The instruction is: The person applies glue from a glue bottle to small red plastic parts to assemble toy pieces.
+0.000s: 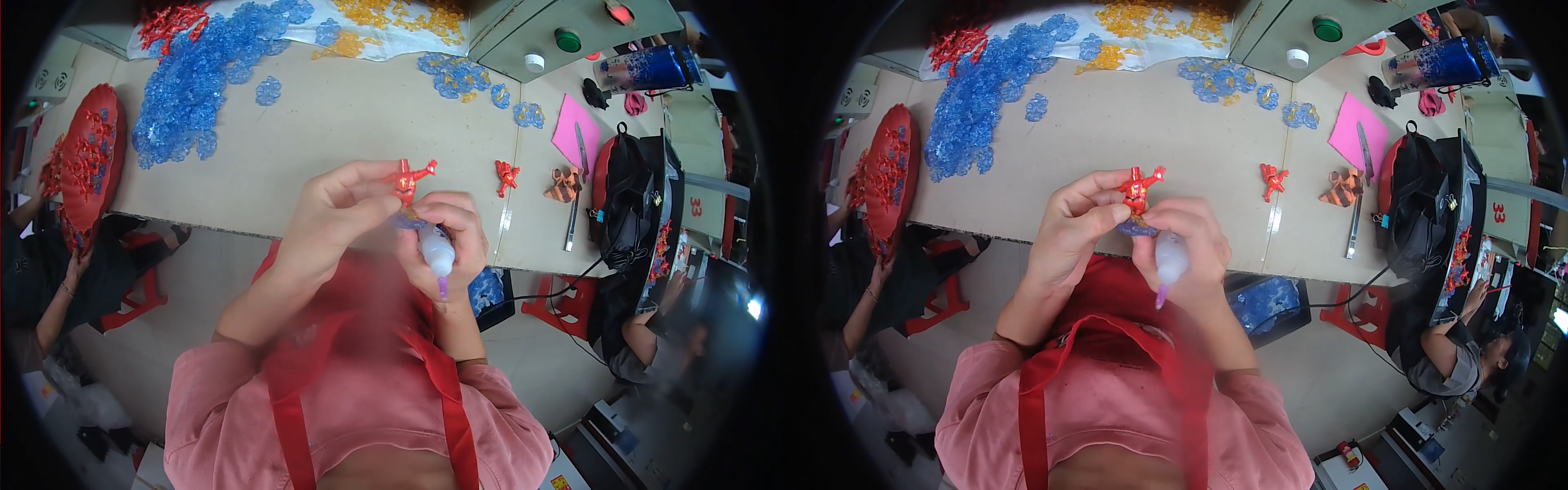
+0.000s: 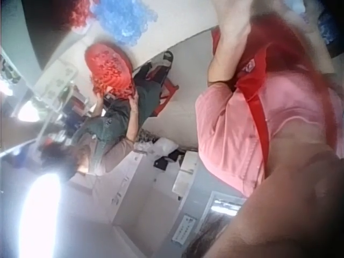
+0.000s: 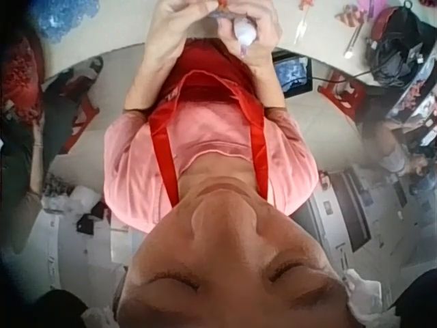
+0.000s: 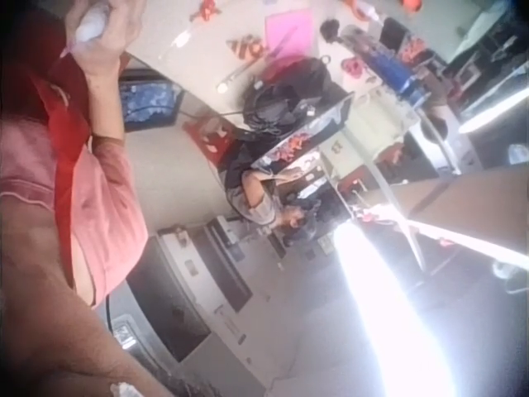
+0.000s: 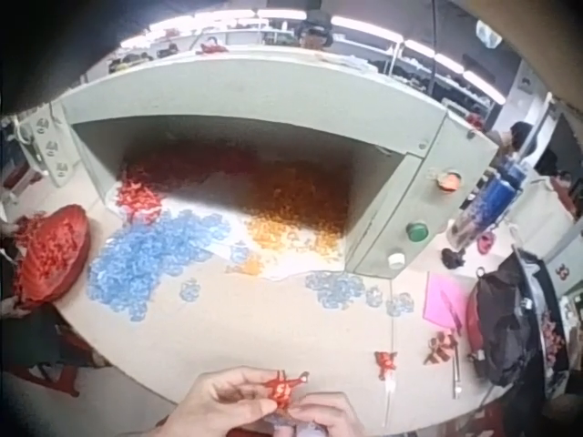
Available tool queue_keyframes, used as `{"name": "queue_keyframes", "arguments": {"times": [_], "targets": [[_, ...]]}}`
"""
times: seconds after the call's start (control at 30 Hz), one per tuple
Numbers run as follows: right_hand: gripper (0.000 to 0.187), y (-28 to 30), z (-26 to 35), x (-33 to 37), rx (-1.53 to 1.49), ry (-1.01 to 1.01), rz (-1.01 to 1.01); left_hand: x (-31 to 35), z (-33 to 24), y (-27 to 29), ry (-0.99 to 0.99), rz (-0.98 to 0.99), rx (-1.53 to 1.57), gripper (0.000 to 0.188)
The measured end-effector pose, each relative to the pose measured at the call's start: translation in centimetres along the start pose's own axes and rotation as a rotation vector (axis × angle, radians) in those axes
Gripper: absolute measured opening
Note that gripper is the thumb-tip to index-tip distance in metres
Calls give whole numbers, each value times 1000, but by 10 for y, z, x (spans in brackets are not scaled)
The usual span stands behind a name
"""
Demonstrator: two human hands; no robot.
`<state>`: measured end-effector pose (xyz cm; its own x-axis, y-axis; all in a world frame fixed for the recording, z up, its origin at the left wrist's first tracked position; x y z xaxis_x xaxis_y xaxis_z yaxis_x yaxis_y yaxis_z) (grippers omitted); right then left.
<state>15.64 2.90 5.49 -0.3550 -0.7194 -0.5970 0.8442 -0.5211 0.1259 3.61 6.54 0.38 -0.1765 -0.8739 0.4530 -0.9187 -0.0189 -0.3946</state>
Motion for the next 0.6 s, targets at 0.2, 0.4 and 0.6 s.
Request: {"name": "queue_keyframes", "arguments": {"times": [0.2, 0.4, 0.6], "targets": [[31, 1, 2, 4, 43, 5, 49, 2, -1, -1, 1, 34, 29, 30], [29, 4, -1, 5, 2, -59, 37, 2, -2, -3, 7, 63, -13, 31], [26, 8, -1, -2, -29, -94, 8, 3, -5, -4, 10, 53, -65, 32]]}}
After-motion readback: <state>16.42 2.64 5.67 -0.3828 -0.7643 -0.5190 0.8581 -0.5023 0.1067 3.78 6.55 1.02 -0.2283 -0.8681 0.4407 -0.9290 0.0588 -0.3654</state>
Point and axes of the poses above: each hand's wrist, its own x-axis away from the middle knuckle, its own y-axis out of the back of the hand, z = x × y, the point moved 8 cm from there along -x, towards the middle knuckle, and after that the axes turned 14 degrees about -z, right-handed, at the moved point
